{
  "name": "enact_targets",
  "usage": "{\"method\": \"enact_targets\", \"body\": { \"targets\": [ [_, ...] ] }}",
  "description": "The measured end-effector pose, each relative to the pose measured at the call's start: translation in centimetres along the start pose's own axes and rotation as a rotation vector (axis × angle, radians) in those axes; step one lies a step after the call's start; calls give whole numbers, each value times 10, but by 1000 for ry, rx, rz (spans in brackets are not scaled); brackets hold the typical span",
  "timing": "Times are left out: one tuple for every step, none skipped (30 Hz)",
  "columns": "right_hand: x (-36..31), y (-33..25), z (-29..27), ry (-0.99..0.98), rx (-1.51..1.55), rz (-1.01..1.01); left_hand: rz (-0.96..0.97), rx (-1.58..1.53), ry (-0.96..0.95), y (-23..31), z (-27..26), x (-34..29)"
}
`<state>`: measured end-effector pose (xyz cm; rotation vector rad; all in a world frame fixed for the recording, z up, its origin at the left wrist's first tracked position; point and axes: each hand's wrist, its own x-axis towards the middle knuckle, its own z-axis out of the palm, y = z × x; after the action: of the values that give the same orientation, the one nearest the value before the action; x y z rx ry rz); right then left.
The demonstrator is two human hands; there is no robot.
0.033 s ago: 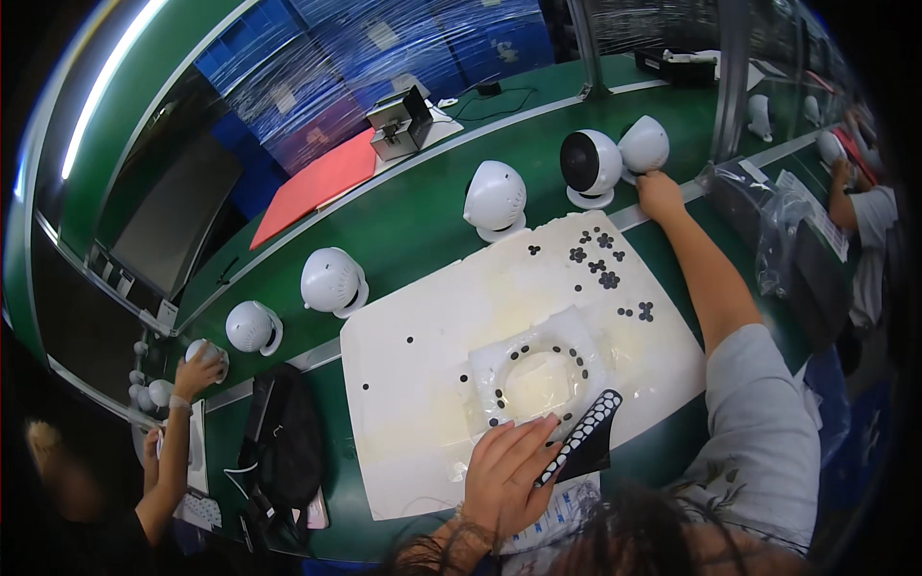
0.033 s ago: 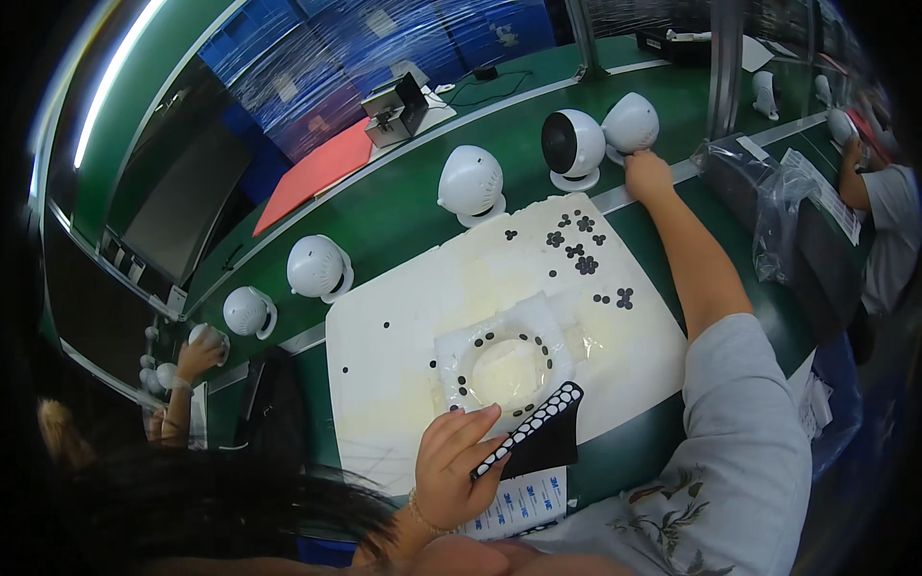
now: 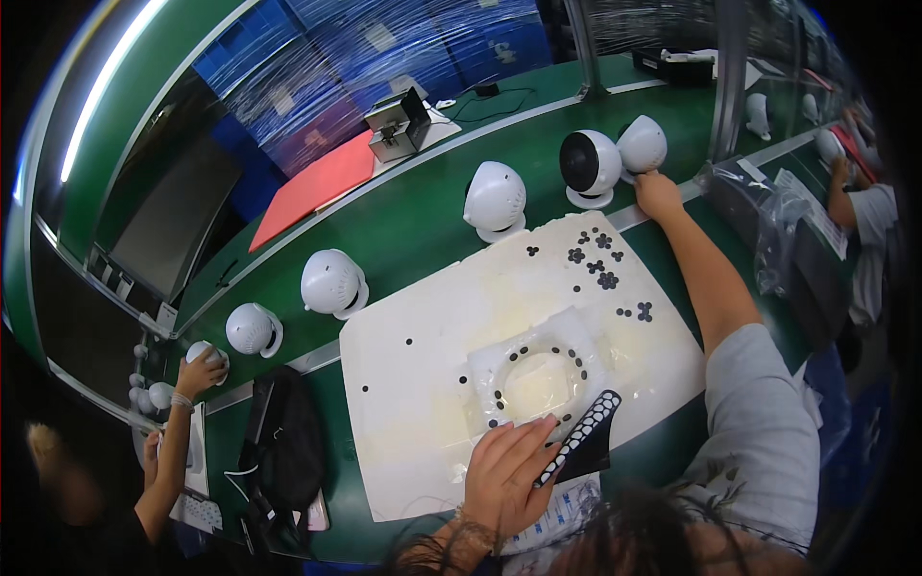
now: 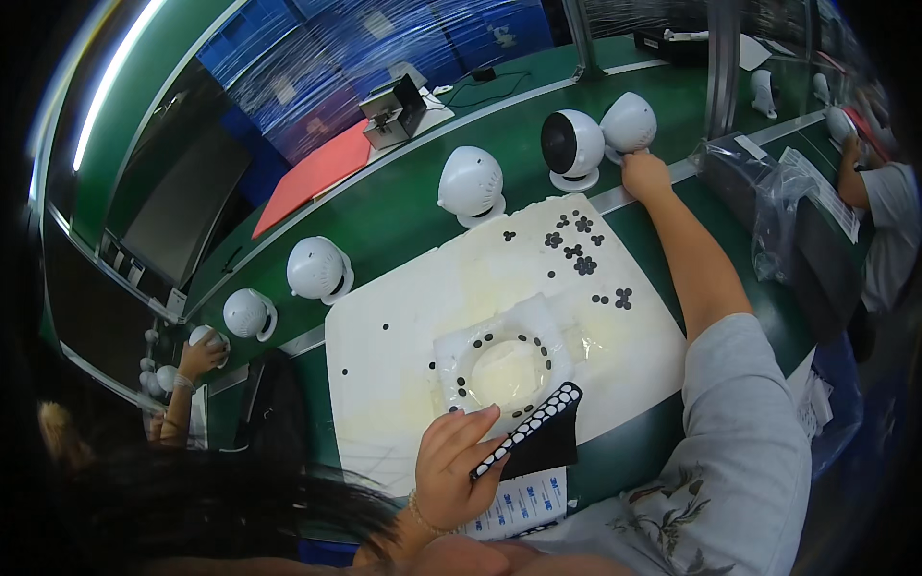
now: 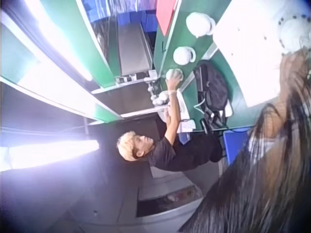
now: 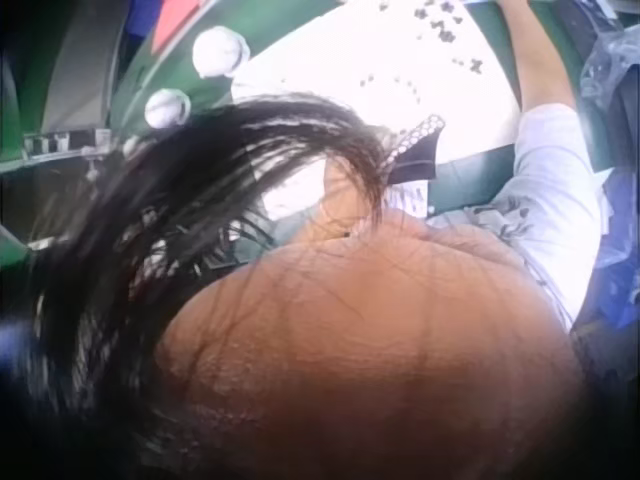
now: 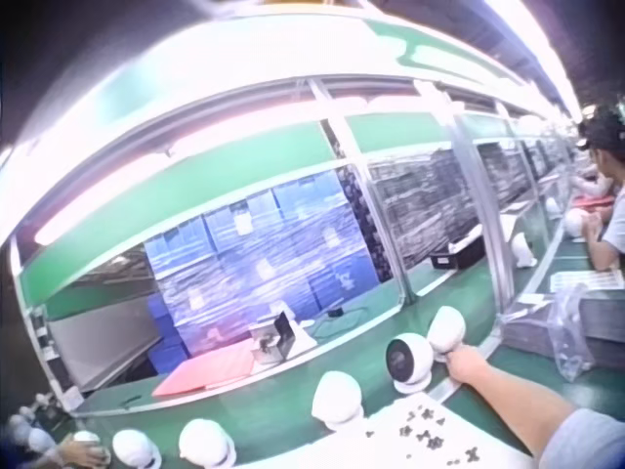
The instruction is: The person assembles white dome security cameras by hand. They pick up a camera base, place small black circular components into the holes on the base, and then place the camera onto the green workbench. This process is repeated for multiple units throughout the clip.
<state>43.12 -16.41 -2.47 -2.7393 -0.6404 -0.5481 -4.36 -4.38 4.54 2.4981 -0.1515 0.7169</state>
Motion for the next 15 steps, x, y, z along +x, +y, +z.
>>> {"method": "enact_targets", "body": {
  "targets": [
    [1,-4,0,15,146,79,0,-1,-1,-1,-1,-1],
    [3,-9,0,30,293,157,1,-2,-1,-1,-2,-2],
    [5,-12,-1,90,550,158,1,-2,-2,-1,-3,-2],
    [6,-14,-5,148,803,157,14,-15,4,-1,-2,-2],
    [7,-17,-7,206,1057,155,26,-27,10,-2,-1,-2],
    [14,-26,-5,263,1053,160,39,-39,15,-2,0,-1],
    [23,-44,4,313,1055,164,20,-48,11,-3,-1,-2],
    [27,-54,4,377,1048,170,16,-64,8,-4,-1,-1],
    [25,-57,1,369,985,182,13,-80,3,-4,-1,-1],
    [22,-62,-3,361,923,191,21,-85,10,-7,-1,-3],
    [18,-64,-7,354,861,202,30,-90,17,-11,0,-6],
    [15,-60,-12,369,857,174,41,-97,22,-13,0,-7],
    [12,-53,-16,380,851,144,46,-108,23,-14,-1,-7],
    [9,-49,-20,382,850,110,41,-115,26,-15,-2,-7],
    [-3,-44,-24,450,787,89,37,-121,29,-16,-3,-7]
  ]
}}
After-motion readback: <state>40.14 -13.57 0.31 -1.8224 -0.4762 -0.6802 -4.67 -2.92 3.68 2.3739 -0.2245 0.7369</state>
